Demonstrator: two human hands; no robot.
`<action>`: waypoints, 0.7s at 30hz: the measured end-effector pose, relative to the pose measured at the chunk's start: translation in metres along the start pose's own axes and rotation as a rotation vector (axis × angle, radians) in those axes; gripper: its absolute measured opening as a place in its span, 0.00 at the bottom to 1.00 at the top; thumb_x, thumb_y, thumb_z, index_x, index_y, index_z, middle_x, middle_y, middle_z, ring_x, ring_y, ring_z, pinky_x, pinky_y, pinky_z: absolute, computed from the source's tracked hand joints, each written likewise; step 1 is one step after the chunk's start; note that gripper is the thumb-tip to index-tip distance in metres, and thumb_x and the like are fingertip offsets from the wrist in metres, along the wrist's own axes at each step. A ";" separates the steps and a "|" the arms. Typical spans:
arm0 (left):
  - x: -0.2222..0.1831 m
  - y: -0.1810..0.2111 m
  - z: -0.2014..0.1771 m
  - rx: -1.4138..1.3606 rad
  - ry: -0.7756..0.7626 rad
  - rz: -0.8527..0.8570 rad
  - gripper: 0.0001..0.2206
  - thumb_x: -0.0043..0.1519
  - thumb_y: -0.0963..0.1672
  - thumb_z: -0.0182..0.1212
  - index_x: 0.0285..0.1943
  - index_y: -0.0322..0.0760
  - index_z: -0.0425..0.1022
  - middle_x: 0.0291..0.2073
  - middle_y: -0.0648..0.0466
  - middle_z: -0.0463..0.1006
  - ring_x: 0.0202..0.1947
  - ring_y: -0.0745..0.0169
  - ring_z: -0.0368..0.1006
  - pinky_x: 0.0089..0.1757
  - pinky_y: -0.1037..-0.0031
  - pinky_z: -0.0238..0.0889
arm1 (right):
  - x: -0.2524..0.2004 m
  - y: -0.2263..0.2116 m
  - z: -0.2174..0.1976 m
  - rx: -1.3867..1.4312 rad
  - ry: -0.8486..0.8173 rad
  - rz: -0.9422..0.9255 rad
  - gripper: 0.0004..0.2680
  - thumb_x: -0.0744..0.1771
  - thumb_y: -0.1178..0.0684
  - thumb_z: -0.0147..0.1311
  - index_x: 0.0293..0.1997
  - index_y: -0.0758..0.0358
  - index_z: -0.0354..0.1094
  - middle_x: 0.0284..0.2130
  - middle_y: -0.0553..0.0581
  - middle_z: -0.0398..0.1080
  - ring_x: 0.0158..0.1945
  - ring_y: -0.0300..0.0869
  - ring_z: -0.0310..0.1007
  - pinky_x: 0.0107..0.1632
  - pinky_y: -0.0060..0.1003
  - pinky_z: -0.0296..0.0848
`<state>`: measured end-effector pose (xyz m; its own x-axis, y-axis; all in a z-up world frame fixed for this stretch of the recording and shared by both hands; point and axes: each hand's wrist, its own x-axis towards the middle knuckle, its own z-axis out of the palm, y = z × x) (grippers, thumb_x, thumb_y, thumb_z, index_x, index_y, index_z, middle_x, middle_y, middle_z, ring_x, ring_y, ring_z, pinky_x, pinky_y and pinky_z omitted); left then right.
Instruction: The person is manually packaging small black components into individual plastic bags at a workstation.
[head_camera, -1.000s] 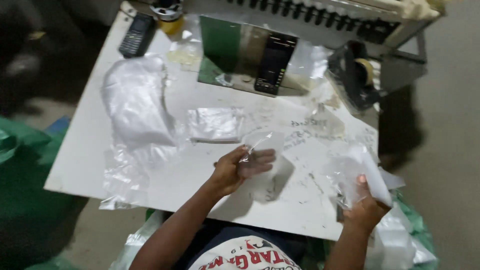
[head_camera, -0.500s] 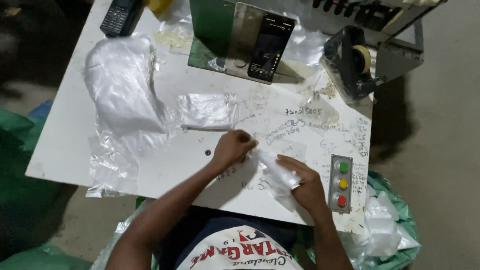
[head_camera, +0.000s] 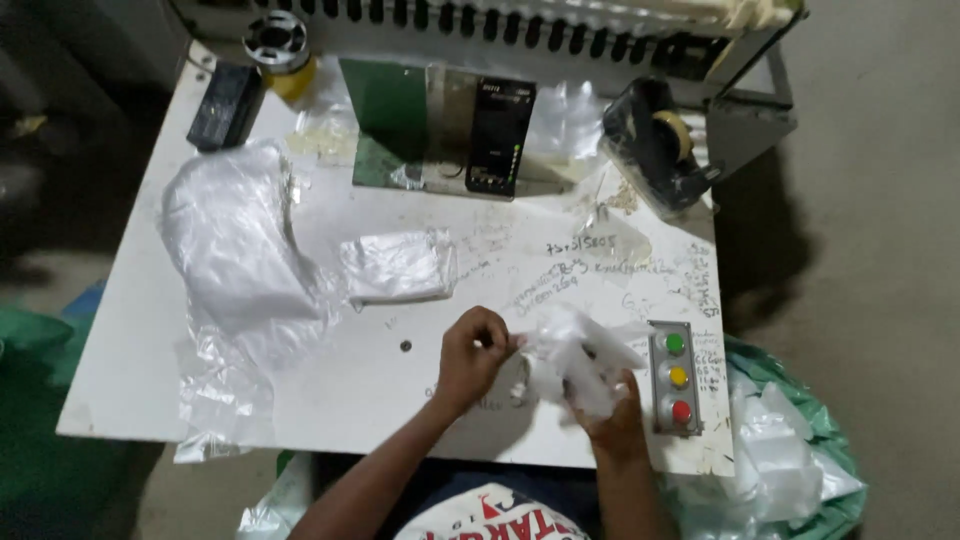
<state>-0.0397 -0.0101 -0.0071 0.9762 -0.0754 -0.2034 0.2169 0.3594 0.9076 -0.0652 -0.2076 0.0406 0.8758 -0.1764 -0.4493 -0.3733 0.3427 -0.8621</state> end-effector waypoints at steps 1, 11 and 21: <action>0.001 0.000 0.001 0.361 0.026 0.379 0.07 0.55 0.35 0.70 0.32 0.35 0.76 0.33 0.51 0.77 0.34 0.58 0.74 0.34 0.74 0.70 | -0.001 -0.010 0.005 -0.116 -0.084 -0.203 0.12 0.66 0.47 0.58 0.48 0.63 0.80 0.40 0.59 0.78 0.45 0.44 0.78 0.55 0.34 0.70; 0.008 -0.022 0.015 1.200 -0.317 1.231 0.17 0.60 0.34 0.57 0.60 0.23 0.73 0.71 0.34 0.61 0.37 0.44 0.74 0.30 0.61 0.73 | 0.003 0.027 -0.006 -0.806 -0.002 -0.730 0.10 0.63 0.63 0.60 0.47 0.59 0.80 0.51 0.61 0.76 0.53 0.54 0.78 0.57 0.48 0.73; 0.013 0.002 0.041 1.003 0.100 1.092 0.08 0.57 0.39 0.68 0.43 0.41 0.78 0.34 0.55 0.76 0.36 0.56 0.75 0.36 0.68 0.69 | 0.008 0.031 0.022 -0.416 0.202 -1.013 0.07 0.66 0.59 0.63 0.47 0.66 0.77 0.53 0.64 0.64 0.54 0.50 0.74 0.57 0.46 0.74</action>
<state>-0.0264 -0.0484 0.0075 0.6593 -0.1195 0.7423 -0.6517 -0.5833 0.4849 -0.0626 -0.1784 0.0155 0.7820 -0.3593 0.5093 0.3793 -0.3741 -0.8463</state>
